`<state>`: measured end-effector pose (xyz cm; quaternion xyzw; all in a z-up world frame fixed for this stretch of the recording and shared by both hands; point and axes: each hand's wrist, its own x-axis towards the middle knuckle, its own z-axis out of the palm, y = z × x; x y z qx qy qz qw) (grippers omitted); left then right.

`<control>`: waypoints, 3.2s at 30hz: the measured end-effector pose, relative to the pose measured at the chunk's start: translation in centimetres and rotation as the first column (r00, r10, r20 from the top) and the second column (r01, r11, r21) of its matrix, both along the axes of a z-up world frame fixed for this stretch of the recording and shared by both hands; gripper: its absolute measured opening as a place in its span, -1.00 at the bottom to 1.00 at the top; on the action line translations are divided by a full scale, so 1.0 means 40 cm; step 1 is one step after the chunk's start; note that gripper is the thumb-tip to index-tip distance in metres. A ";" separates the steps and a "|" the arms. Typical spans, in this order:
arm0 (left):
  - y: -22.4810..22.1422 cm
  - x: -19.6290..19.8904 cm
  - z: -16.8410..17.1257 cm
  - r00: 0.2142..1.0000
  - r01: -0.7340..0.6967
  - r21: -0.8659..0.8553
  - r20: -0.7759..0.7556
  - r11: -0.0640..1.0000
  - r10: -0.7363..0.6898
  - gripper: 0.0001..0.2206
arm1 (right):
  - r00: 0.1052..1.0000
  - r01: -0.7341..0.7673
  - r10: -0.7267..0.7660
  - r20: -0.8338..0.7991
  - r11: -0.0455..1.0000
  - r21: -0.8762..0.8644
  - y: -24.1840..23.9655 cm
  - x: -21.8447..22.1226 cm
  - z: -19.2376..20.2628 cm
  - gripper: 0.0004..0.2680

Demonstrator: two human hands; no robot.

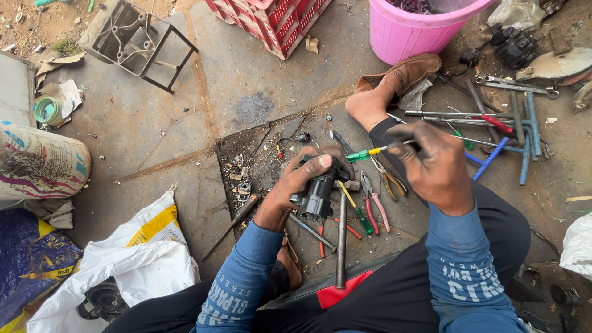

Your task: The person disassembles and repairs a small mechanical component using a screwdriver, pliers, and a hammer while sitting on the floor.

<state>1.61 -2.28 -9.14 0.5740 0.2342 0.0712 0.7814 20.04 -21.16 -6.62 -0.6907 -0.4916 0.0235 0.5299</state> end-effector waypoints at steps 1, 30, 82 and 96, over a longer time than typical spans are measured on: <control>0.003 -0.003 0.005 0.996 0.071 0.024 0.057 0.997 -0.072 -0.48 | 0.996 0.003 -0.005 -0.092 1.000 -0.021 -0.006 0.009 -0.006 -0.84; -0.005 0.051 -0.113 0.992 0.063 -0.442 0.128 0.895 -0.007 -0.40 | 0.348 0.041 0.387 -0.854 0.904 0.426 0.148 -0.085 -0.216 -0.84; -0.037 0.150 0.018 0.835 -0.267 -0.626 0.229 0.733 0.500 -0.61 | 0.968 0.137 -0.064 0.242 0.944 -0.299 -0.020 -0.169 0.147 -0.80; -0.037 0.103 0.079 0.806 -0.359 -0.481 0.273 0.800 0.526 -0.62 | 0.441 -0.161 0.098 -0.892 0.987 0.029 -0.017 -0.200 0.051 -0.83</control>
